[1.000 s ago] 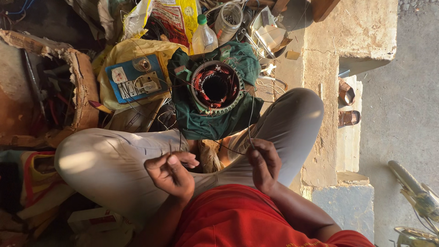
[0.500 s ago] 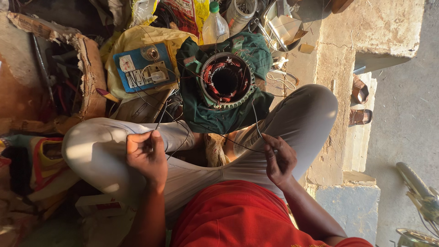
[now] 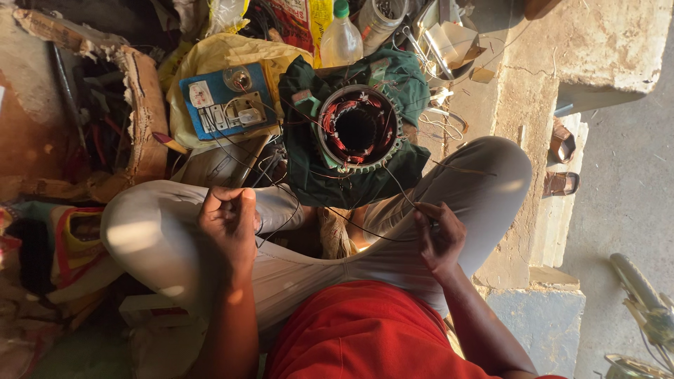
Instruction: The person sits cross-legged on the floor and works on a motor stator, stripping and twisting copper wires, and connecting them to a power strip with a light bulb. The person handles the wires and the power strip throughout the task.
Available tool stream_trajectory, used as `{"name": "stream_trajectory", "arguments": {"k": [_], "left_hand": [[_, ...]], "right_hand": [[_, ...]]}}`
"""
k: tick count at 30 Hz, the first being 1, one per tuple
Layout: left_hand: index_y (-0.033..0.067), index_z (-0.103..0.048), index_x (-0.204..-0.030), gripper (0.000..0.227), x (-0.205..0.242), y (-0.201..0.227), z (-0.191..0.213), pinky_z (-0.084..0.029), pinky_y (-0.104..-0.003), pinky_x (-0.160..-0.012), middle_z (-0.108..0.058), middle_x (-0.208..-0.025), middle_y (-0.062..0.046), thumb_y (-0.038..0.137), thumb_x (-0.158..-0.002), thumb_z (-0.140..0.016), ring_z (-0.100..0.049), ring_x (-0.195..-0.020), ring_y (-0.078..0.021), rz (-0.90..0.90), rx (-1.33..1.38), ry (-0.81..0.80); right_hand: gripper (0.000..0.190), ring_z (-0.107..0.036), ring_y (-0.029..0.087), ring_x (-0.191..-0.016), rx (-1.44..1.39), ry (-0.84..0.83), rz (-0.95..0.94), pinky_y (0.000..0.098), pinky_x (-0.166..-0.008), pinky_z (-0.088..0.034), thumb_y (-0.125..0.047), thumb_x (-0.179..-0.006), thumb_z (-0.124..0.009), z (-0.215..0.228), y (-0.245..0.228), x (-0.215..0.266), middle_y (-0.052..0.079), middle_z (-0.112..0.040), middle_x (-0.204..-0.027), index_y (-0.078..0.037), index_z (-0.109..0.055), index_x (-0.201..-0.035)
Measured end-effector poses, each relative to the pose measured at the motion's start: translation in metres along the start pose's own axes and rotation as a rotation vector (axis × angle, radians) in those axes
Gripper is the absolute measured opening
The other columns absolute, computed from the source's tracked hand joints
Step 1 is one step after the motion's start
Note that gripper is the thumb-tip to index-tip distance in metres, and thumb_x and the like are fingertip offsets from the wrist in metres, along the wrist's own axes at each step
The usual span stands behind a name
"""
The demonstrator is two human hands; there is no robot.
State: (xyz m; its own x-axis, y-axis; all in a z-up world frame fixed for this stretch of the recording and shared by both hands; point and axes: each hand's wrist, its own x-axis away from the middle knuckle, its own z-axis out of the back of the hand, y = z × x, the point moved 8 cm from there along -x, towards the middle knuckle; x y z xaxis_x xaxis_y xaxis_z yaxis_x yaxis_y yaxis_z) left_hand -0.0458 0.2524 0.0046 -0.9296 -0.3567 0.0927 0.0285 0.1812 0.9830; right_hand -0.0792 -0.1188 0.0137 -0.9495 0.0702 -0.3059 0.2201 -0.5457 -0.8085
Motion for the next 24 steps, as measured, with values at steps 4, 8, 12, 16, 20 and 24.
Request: {"name": "stream_trajectory", "arguments": {"k": [4, 8, 12, 16, 20, 24], "left_hand": [[0.0025, -0.055, -0.096, 0.014, 0.003, 0.006, 0.006, -0.041, -0.021, -0.053, -0.06, -0.073, -0.003, 0.001, -0.103, -0.068, -0.05, -0.058, -0.0044, -0.1, 0.021, -0.023], [0.0027, -0.054, -0.096, 0.015, 0.005, 0.007, 0.009, -0.041, -0.021, -0.051, -0.061, -0.074, -0.004, 0.001, -0.102, -0.068, -0.05, -0.057, -0.0042, -0.139, 0.067, 0.008], [0.0026, -0.054, -0.098, 0.015, 0.008, 0.014, 0.012, -0.04, -0.02, -0.051, -0.06, -0.07, -0.003, 0.001, -0.102, -0.068, -0.05, -0.055, -0.0042, -0.18, 0.094, 0.064], [0.0021, -0.054, -0.099, 0.013, 0.004, 0.03, 0.015, -0.039, -0.022, -0.05, -0.057, -0.069, -0.002, 0.002, -0.104, -0.067, -0.048, -0.053, -0.0056, -0.213, 0.096, 0.147], [0.0048, -0.053, -0.099, 0.014, -0.006, 0.048, 0.017, -0.038, -0.024, -0.047, -0.052, -0.064, 0.0, 0.005, -0.104, -0.066, -0.045, -0.05, -0.0059, -0.199, 0.28, 0.189], [0.0053, -0.054, -0.099, 0.013, -0.008, 0.072, 0.022, -0.035, -0.024, -0.044, -0.05, -0.063, 0.0, 0.005, -0.105, -0.065, -0.039, -0.048, -0.0043, -0.251, 0.338, 0.193]], "right_hand": [[0.009, -0.061, 0.009, -0.071, 0.007, -0.012, 0.015, 0.0234, -0.064, -0.047, 0.0, -0.1, -0.069, 0.0, 0.0, -0.004, 0.008, -0.067, -0.085, 0.001, -0.068, -0.109], [0.007, -0.059, 0.009, -0.068, 0.007, -0.016, -0.002, 0.0234, -0.062, -0.045, 0.0, -0.1, -0.07, -0.003, 0.002, -0.005, 0.007, -0.067, -0.082, 0.001, -0.069, -0.107], [0.009, -0.062, 0.01, -0.071, 0.033, -0.015, 0.014, 0.0236, -0.065, -0.047, -0.002, -0.1, -0.069, -0.005, -0.003, -0.005, 0.007, -0.068, -0.084, 0.001, -0.069, -0.109], [0.01, -0.064, 0.011, -0.073, 0.056, -0.023, 0.021, 0.0241, -0.067, -0.049, -0.002, -0.1, -0.07, -0.009, -0.008, -0.006, 0.008, -0.069, -0.085, 0.0, -0.069, -0.11], [0.01, -0.067, 0.013, -0.077, 0.07, -0.022, 0.059, 0.0252, -0.07, -0.051, -0.003, -0.1, -0.07, -0.01, -0.013, -0.007, 0.009, -0.07, -0.088, 0.0, -0.069, -0.11], [0.012, -0.067, 0.013, -0.074, 0.079, -0.03, 0.066, 0.025, -0.068, -0.05, -0.004, -0.099, -0.07, -0.011, -0.015, -0.009, 0.01, -0.07, -0.087, -0.001, -0.068, -0.11]]}}
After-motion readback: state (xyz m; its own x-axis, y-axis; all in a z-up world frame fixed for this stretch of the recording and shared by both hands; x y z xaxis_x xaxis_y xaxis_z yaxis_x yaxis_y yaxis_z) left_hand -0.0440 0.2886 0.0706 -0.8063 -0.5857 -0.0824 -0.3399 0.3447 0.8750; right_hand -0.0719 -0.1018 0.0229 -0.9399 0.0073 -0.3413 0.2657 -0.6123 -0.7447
